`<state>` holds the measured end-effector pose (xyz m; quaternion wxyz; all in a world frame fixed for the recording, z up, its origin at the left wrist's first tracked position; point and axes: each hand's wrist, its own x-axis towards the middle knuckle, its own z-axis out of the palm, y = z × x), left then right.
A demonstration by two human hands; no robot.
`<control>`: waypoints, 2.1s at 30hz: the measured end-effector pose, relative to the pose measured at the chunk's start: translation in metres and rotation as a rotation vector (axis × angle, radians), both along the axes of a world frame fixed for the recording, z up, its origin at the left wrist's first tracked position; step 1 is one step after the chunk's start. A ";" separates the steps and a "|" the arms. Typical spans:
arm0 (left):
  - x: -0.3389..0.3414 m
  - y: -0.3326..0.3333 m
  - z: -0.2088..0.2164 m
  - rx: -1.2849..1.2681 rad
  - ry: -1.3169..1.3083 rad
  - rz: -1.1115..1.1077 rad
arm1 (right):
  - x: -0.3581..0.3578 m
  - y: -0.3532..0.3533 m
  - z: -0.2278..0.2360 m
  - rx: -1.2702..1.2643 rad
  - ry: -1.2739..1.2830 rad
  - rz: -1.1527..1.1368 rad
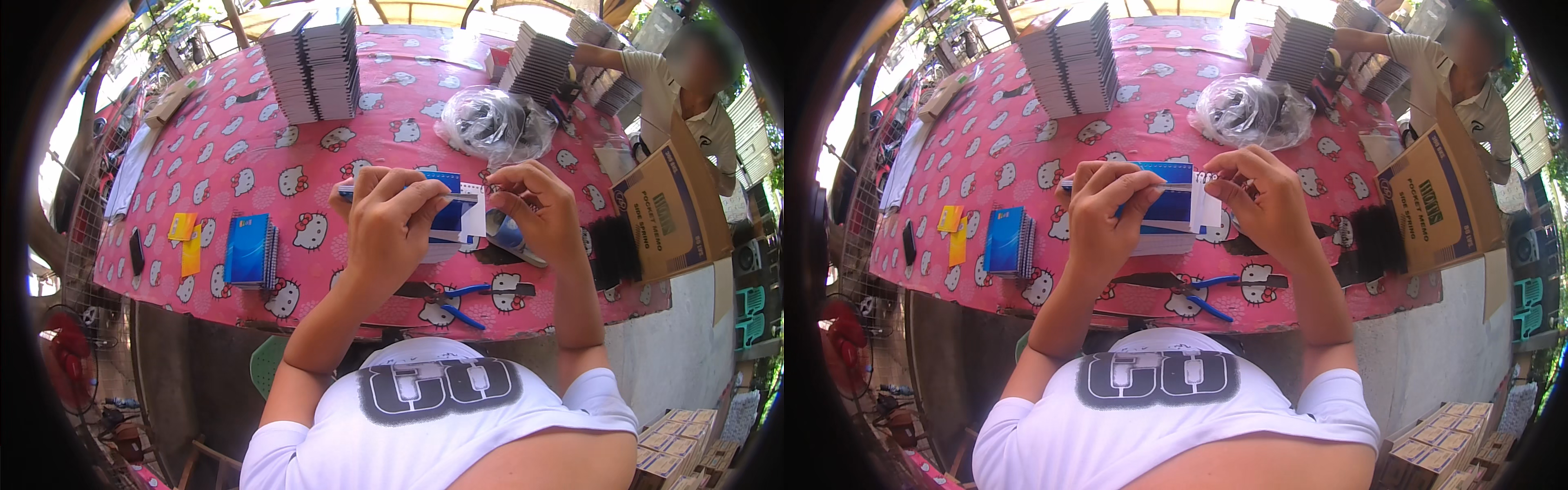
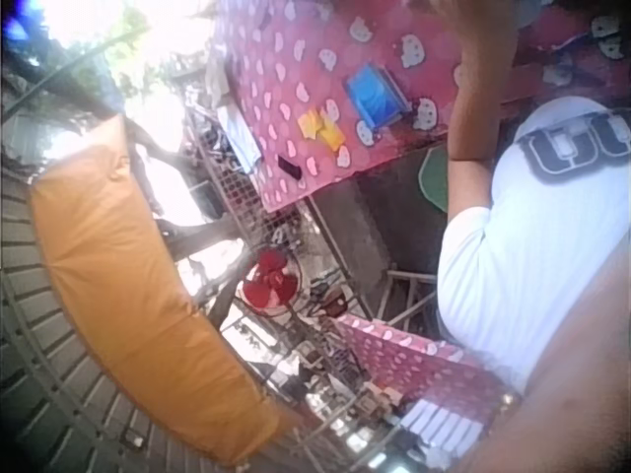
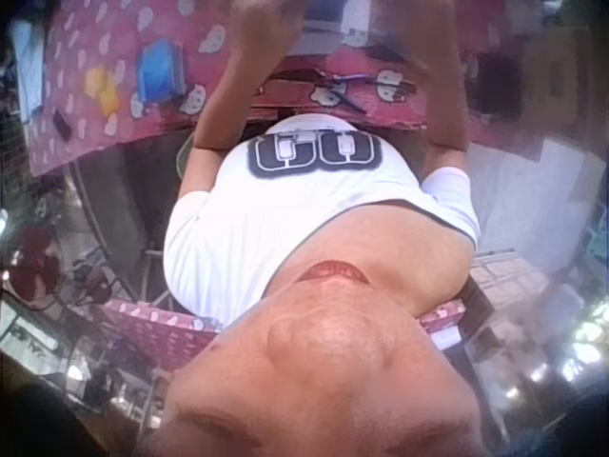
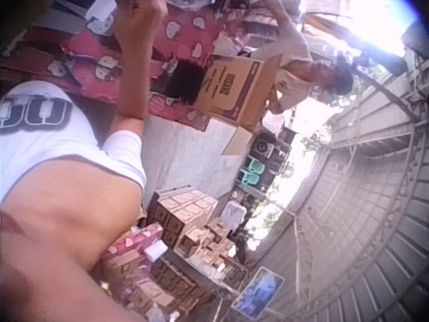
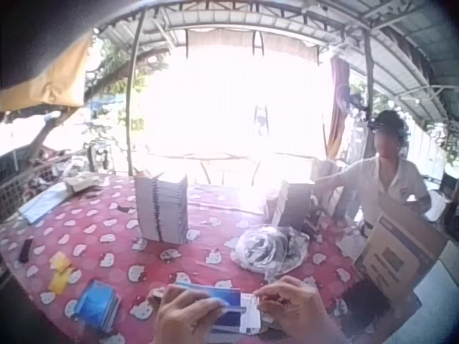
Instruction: The person inserts a plastic spiral binding through the pre-punched holes of a notebook cover and paper stack. They then use pliers to trim the excess length and crimp the ends of the spiral to secure the binding.
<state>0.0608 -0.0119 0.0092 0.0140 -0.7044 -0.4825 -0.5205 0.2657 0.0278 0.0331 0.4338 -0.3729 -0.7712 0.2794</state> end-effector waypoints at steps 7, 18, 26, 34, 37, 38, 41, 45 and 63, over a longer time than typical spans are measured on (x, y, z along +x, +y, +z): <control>-0.001 0.003 -0.002 0.024 0.014 -0.013 | -0.003 0.016 -0.004 0.108 0.033 0.111; 0.000 0.010 -0.007 0.049 0.099 0.045 | -0.008 0.017 0.011 0.044 -0.055 0.170; -0.003 0.012 -0.009 -0.023 -0.048 -0.009 | -0.014 0.008 0.013 0.071 -0.111 0.113; -0.007 0.011 -0.008 0.006 -0.024 0.018 | -0.016 0.005 0.007 0.263 -0.306 0.068; -0.008 0.012 -0.009 0.017 -0.011 0.028 | -0.022 0.003 0.012 0.294 -0.298 0.030; -0.008 0.012 -0.008 0.022 -0.008 0.028 | -0.024 0.001 0.015 0.316 -0.284 -0.007; -0.006 0.009 -0.002 -0.050 -0.058 0.046 | -0.021 0.005 0.007 0.199 -0.284 0.032; -0.007 0.011 -0.007 0.007 -0.014 0.026 | -0.031 0.002 0.007 0.206 -0.190 -0.002; -0.020 0.014 0.009 0.062 -0.047 -0.054 | 0.120 0.037 -0.106 -0.203 -1.001 -0.326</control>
